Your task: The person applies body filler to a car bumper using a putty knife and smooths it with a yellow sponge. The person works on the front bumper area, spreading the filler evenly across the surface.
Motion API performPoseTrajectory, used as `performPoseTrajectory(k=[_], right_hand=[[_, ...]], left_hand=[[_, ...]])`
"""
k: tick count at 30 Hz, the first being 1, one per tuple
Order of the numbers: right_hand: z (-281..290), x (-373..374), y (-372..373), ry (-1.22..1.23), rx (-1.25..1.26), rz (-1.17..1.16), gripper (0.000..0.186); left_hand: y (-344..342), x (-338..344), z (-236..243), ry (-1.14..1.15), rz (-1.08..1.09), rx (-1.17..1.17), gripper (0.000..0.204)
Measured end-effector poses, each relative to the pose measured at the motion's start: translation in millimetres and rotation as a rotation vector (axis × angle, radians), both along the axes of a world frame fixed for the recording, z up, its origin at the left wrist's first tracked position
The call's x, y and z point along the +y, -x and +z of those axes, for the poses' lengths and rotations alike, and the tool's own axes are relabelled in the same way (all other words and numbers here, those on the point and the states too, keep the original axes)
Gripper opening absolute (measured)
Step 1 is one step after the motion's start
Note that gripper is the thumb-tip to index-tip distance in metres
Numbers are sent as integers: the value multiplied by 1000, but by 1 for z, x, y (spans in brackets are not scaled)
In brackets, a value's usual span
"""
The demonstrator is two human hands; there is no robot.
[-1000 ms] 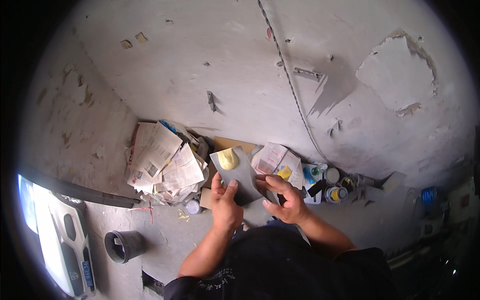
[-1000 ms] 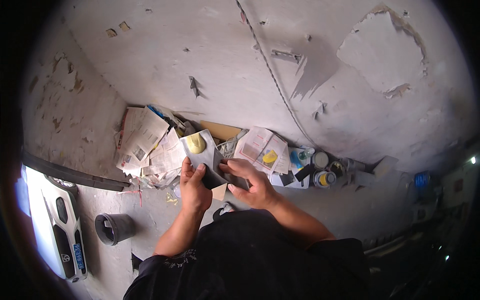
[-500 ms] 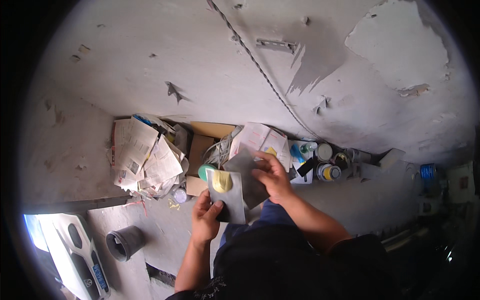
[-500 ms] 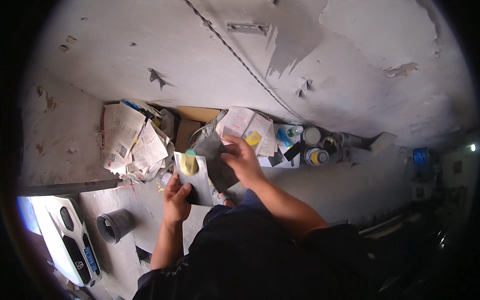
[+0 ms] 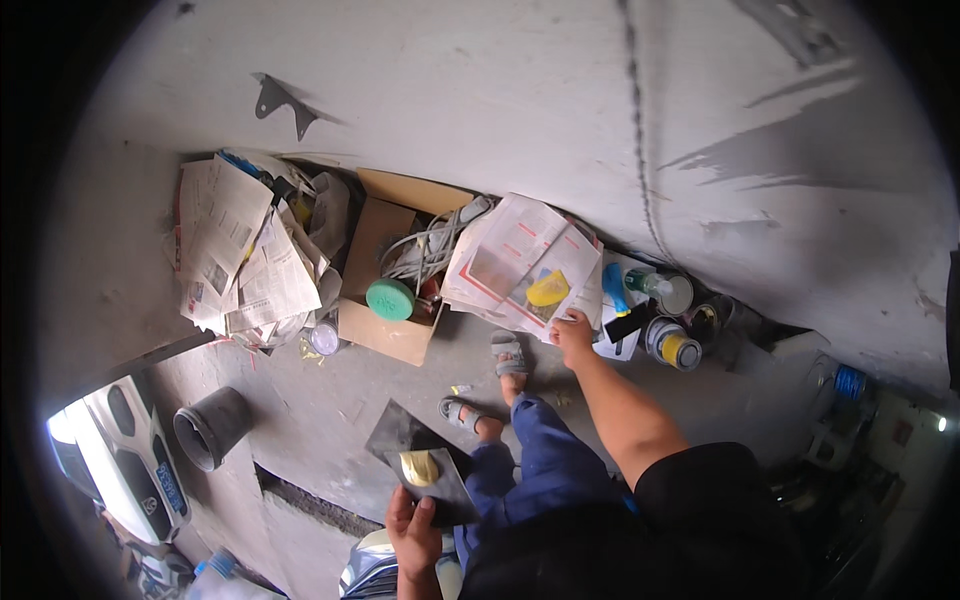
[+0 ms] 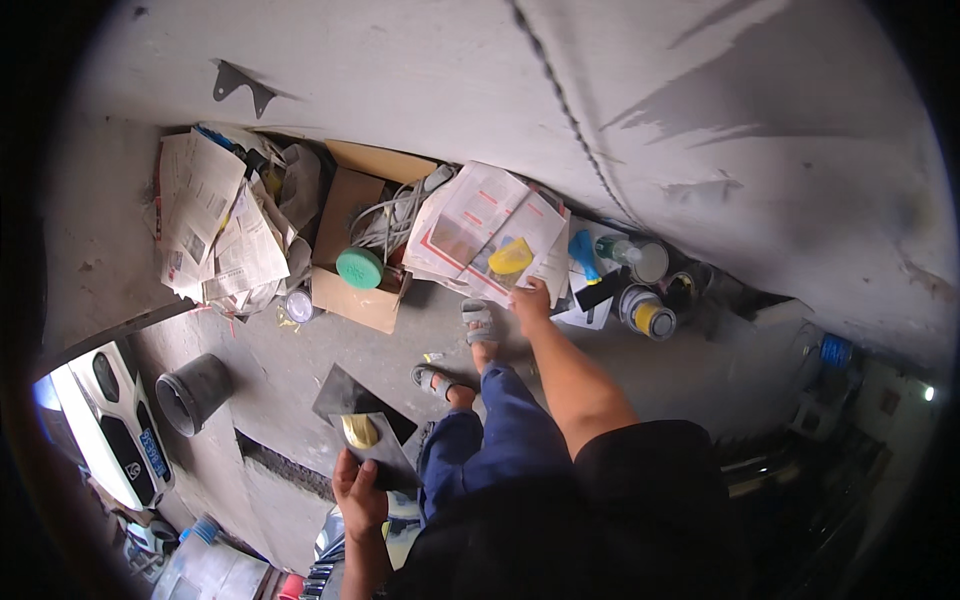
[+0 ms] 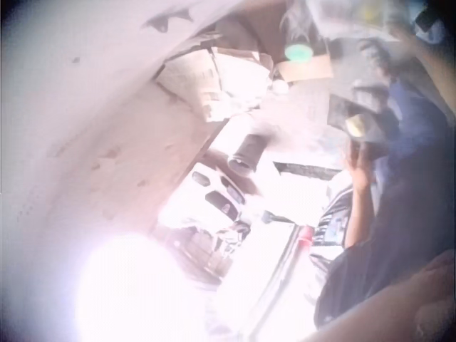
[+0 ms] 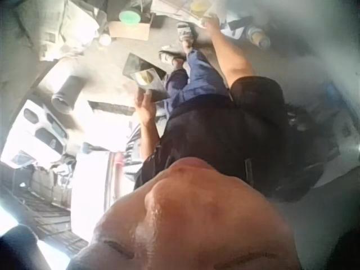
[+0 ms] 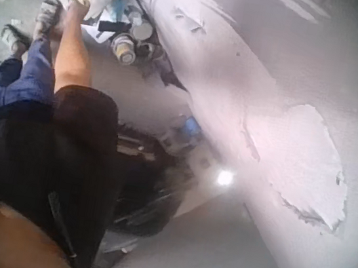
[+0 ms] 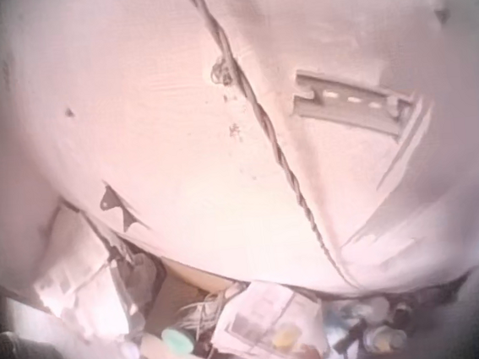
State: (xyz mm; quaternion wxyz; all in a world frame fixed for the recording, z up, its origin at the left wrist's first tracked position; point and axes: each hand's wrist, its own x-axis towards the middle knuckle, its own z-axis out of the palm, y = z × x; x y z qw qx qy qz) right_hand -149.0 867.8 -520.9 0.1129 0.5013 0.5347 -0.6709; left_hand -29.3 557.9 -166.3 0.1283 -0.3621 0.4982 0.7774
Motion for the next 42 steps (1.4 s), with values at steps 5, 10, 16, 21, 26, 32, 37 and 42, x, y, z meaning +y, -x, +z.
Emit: performPoseTrajectory(k=[5, 10, 16, 21, 26, 32, 37, 42], right_hand=[[-63, 16, 43, -653, -104, 363, 68], [-96, -17, 76, -843, -494, 425, 103], [-115, 25, 102, -413, -386, 233, 79], [-121, 58, 116, -562, -49, 213, 72], [-19, 15, 103, -464, 69, 592, 68], [90, -97, 19, -122, 69, 1293, 63], [154, -96, -57, 60, -315, 1402, 60], [198, -83, -112, -372, -60, 1727, 60]], left_hand=[[-43, -9, -49, 14, 132, -86, 45], [-73, -17, -59, -34, 275, -192, 39], [-109, -21, -77, -82, 300, -226, 46], [-136, -18, -83, -173, 478, -86, 48], [-158, -14, -89, -132, 638, -103, 48], [-192, -28, -81, -49, 806, -106, 50], [-226, -39, -88, -88, 898, -55, 47], [-250, -62, -90, -112, 959, -21, 47]])
